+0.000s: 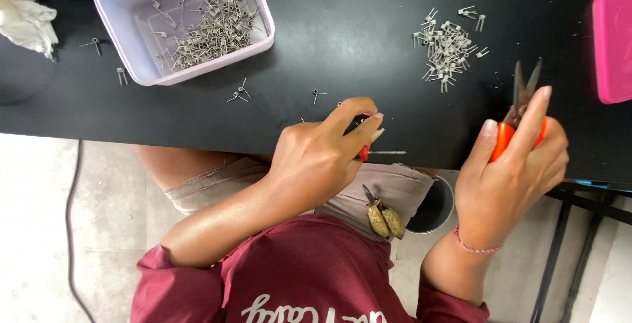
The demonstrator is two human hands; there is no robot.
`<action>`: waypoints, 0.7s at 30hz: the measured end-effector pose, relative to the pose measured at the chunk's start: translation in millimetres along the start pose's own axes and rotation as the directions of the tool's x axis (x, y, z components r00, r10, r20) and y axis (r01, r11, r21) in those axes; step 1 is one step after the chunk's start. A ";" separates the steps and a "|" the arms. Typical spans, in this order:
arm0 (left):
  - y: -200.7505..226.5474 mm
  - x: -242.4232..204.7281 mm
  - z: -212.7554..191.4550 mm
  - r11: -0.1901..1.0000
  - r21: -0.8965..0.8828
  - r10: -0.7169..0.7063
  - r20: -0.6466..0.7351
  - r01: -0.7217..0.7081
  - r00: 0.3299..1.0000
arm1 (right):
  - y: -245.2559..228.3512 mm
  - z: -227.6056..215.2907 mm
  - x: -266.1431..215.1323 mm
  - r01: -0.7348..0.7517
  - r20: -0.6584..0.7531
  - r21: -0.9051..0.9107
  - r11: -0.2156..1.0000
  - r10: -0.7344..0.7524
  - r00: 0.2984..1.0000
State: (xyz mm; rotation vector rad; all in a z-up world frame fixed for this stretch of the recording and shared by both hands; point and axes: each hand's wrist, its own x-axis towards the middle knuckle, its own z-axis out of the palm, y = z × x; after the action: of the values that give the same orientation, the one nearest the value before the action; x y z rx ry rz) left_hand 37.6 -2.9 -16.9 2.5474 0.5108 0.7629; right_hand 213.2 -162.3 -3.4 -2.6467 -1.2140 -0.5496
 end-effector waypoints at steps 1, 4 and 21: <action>0.7 0.1 -7.0 1.000 0.005 -0.001 0.004 0.001 1.000 | 1.8 0.6 0.9 -0.002 0.002 0.006 1.000 0.002 1.000; 1.4 -2.2 -27.0 0.987 -0.156 0.004 -0.114 -0.022 0.993 | 5.8 3.0 4.7 0.026 0.000 0.000 1.000 -0.026 1.000; -33.5 -19.6 -48.9 0.986 -0.090 0.119 -0.194 -0.139 0.974 | -41.1 -4.8 5.6 0.281 -0.035 0.631 0.723 -0.336 0.941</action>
State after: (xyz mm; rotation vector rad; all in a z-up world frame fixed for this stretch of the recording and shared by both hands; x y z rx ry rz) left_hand -13.7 30.6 -4.9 2.4444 0.3561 1.0569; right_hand 184.1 -133.2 3.5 -1.9211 -1.5466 -0.0357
